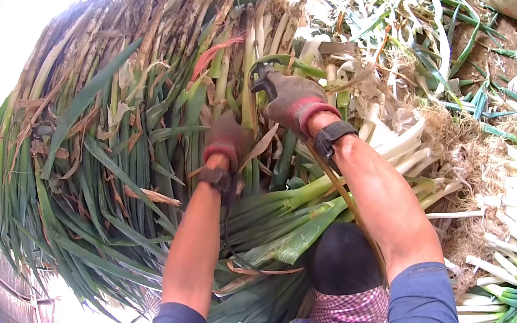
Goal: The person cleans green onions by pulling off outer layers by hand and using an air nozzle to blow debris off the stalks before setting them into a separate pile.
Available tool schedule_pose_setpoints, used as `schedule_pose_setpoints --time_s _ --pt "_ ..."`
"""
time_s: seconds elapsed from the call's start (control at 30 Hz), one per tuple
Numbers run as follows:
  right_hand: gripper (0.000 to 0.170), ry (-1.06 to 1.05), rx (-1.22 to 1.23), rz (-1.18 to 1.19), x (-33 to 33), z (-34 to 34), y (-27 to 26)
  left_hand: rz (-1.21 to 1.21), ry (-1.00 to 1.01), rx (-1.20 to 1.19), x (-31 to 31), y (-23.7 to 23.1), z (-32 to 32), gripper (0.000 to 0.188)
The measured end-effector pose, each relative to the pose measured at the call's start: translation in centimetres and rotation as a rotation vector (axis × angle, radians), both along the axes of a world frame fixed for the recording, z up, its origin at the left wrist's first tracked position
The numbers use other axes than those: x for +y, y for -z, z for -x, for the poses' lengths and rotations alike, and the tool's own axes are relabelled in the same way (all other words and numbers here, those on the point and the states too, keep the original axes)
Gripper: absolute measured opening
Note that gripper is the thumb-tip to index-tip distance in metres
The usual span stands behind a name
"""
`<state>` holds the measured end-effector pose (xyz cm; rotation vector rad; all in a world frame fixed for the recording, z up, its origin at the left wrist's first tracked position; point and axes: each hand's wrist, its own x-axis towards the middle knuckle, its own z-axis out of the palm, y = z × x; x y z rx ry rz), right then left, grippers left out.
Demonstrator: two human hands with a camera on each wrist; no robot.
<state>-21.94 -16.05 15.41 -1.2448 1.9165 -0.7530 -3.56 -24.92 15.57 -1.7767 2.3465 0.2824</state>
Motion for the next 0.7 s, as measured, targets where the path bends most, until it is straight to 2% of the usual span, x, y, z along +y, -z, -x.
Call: schedule_pose_setpoints --time_s 0.13,0.27,0.37,0.5,0.57,0.6,0.7 --pt "0.07 -0.003 0.113 0.076 0.1 -0.5 2.1 -0.027 -0.026 0.15 3.3 0.2 -3.2 0.043" --pt "0.072 -0.062 0.171 0.089 2.5 -1.3 0.6 -0.037 -0.021 0.161 4.2 0.9 -4.4 0.041" --pt "0.072 0.03 0.166 0.07 3.0 -1.1 1.7 -0.066 -0.047 0.108 5.0 0.5 -4.3 0.046" --pt "0.069 -0.05 0.146 0.088 5.9 -0.9 1.7 -0.068 0.014 -0.022 5.7 -0.1 -4.6 0.048" --pt "0.072 -0.095 0.181 0.057 8.5 -1.1 0.8 -0.076 0.032 -0.04 6.5 -0.7 -4.3 0.049" --pt "0.079 -0.16 0.222 0.072 9.6 -1.4 1.2 -0.07 0.022 -0.019 7.0 -1.3 -4.0 0.049" --pt "0.089 -0.208 0.14 0.077 13.0 -1.7 2.1 -0.075 0.048 0.036 7.1 -0.5 -4.8 0.048"
